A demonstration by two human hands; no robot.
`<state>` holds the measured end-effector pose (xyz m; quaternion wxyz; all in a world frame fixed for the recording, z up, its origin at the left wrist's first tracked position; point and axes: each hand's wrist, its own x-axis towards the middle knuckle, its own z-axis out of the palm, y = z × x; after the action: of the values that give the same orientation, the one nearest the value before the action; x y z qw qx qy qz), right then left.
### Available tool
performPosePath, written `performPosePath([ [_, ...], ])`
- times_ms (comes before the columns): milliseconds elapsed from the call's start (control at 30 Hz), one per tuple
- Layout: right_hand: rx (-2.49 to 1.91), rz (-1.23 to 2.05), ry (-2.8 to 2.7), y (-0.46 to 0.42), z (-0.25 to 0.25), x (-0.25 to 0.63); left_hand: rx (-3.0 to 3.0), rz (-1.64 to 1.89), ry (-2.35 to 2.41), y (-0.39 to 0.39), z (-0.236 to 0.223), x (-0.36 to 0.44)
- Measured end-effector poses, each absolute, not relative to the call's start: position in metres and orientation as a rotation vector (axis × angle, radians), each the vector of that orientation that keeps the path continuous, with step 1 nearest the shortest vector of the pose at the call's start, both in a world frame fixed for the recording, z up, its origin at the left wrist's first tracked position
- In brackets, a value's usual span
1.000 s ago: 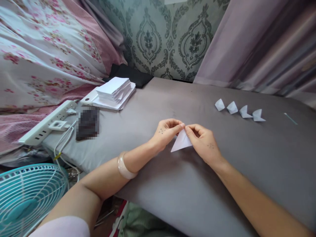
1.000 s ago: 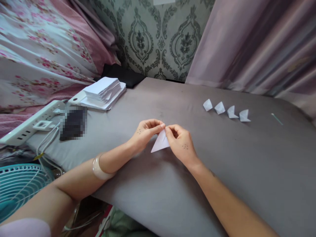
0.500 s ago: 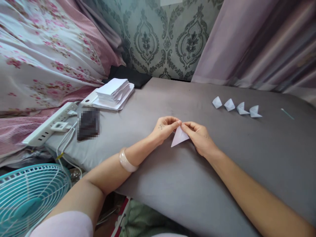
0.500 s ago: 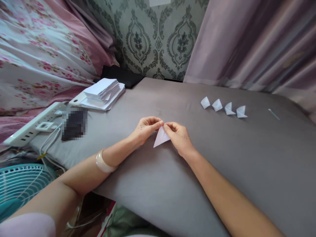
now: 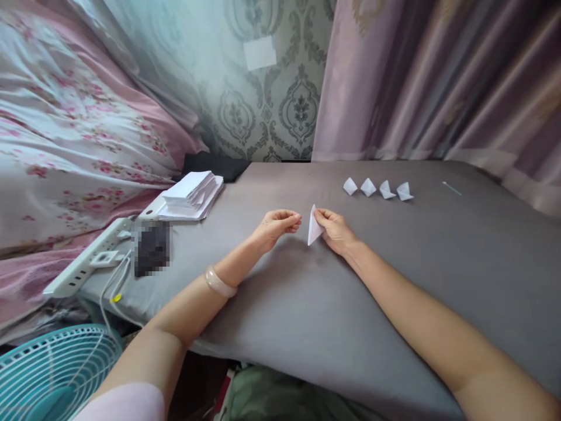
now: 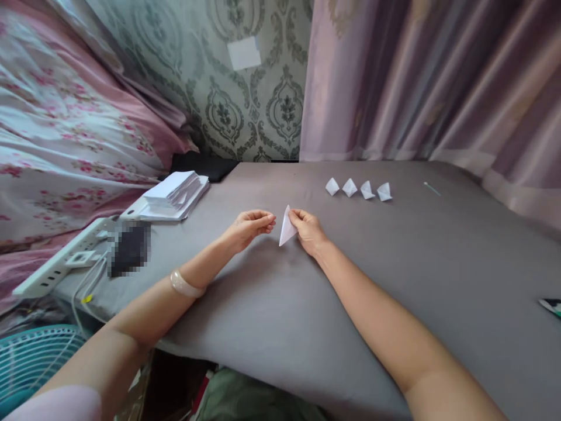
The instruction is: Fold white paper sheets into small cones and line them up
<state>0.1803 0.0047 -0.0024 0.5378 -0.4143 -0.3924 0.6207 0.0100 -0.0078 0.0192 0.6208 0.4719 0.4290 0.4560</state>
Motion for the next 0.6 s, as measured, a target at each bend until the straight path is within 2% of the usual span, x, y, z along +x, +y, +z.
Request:
performPosePath([
  [200,-0.914,1.512,-0.901,0.004,0.001,0.186,1.104,1.0,0.948,-0.005,0.034,0.032],
  [433,-0.892,1.541,-0.87,0.005,-0.001,0.187,0.975,0.99,0.897,-0.003,0.009,0.033],
  [600,-0.882,1.59,-0.858,0.002,0.0,0.184,0.95,0.996,0.846,-0.008,0.008,0.028],
])
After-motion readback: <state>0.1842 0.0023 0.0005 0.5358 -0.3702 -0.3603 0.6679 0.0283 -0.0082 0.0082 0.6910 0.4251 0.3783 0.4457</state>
